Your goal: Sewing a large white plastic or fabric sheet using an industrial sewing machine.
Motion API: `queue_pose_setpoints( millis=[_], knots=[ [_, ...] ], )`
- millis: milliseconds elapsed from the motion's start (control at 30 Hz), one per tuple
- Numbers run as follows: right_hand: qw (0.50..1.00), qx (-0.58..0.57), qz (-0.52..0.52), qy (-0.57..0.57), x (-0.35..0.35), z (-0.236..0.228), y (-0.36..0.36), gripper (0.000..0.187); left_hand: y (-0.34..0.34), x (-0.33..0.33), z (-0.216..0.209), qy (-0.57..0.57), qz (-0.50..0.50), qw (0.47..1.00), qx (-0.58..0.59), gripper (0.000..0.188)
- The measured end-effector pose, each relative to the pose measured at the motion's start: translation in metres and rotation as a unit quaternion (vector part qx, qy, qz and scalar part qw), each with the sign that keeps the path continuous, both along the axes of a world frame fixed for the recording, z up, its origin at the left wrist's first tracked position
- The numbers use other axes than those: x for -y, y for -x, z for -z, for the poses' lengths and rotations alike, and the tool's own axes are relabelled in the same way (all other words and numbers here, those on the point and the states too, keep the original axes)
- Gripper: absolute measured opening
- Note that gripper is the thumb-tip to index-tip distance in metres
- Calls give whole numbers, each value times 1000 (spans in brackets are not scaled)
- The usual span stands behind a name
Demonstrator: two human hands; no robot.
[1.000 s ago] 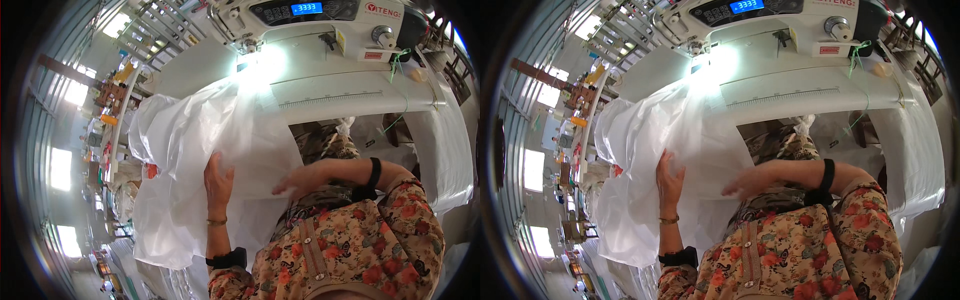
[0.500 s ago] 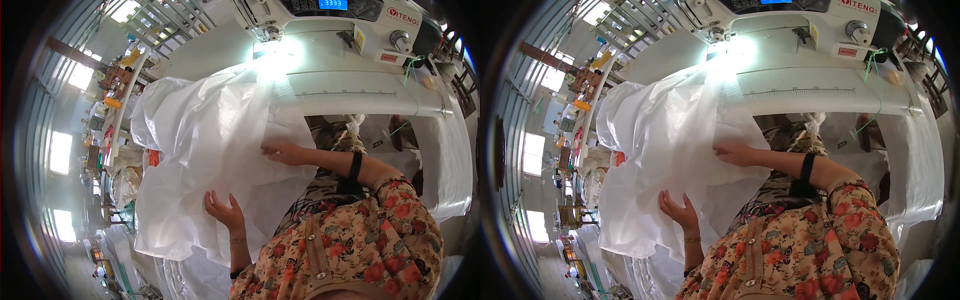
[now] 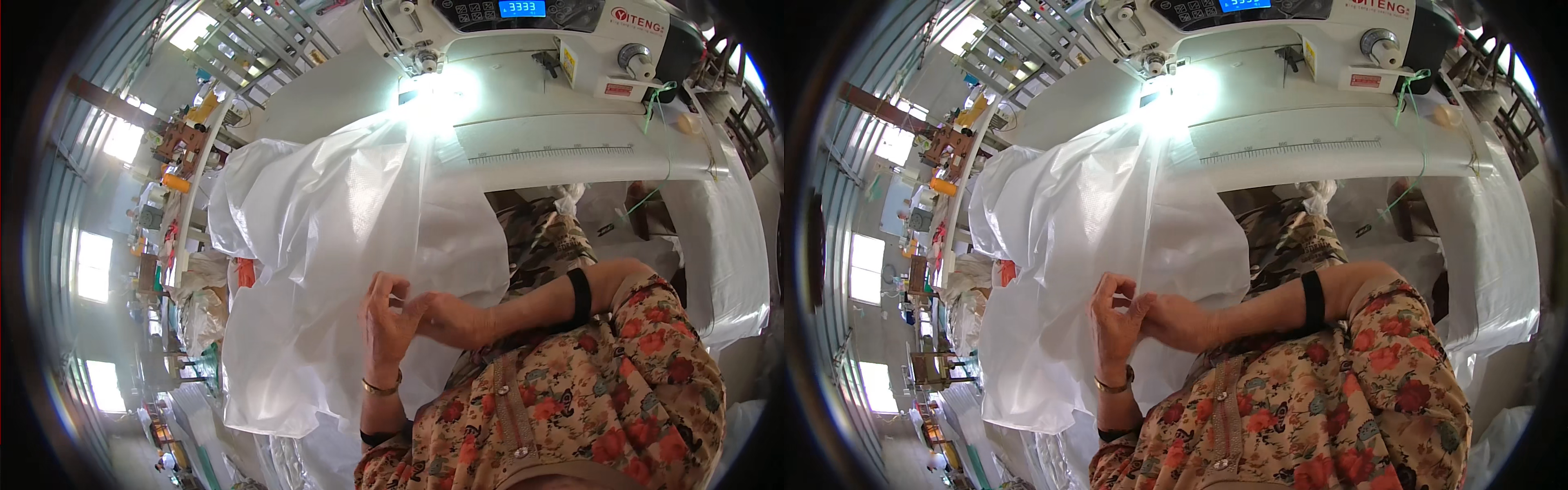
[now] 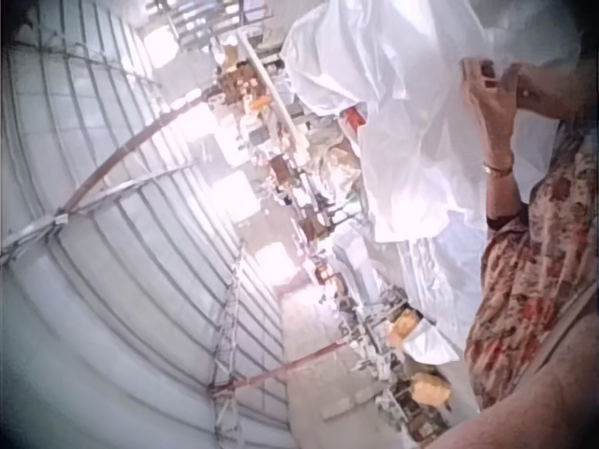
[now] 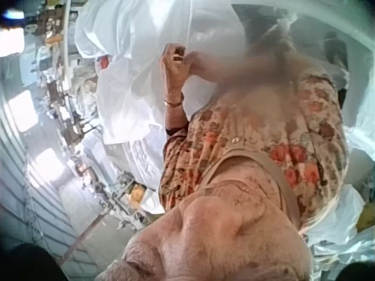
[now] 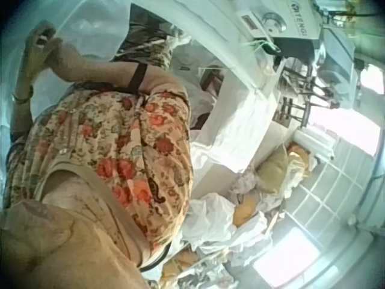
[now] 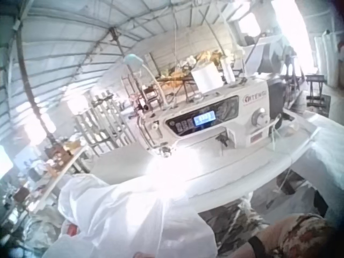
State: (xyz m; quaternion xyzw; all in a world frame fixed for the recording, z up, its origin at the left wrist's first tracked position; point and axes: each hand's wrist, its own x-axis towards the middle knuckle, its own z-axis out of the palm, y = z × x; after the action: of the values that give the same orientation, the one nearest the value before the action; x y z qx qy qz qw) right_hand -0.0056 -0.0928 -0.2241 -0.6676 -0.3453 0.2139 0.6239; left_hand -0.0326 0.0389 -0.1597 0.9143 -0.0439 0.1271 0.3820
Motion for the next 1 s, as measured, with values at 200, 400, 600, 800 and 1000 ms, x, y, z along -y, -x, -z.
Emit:
queue_pose_setpoints(
  millis=[200, 400, 600, 800, 1000],
  knots=[
    [962, 235, -139, 27, 9, -5, -13, 23, -12, -30, 18, 69, -4, 993, -92, 23],
    [960, 15, 280, -5, 32, -32, -110, 31, -28, -40, -30, 216, -92, 972, -26, 18],
    [866, -235, 399, -187, 36, -70, -202, 42, -65, -50, -75, 121, -38, 986, 104, 23],
    [892, -336, 275, -125, 39, -61, -205, 20, -72, -53, -86, 147, -40, 984, 89, 23],
    [921, -320, 202, -94, 35, -49, -127, 8, -69, -63, -70, 165, -35, 983, 77, 23]
  ],
)
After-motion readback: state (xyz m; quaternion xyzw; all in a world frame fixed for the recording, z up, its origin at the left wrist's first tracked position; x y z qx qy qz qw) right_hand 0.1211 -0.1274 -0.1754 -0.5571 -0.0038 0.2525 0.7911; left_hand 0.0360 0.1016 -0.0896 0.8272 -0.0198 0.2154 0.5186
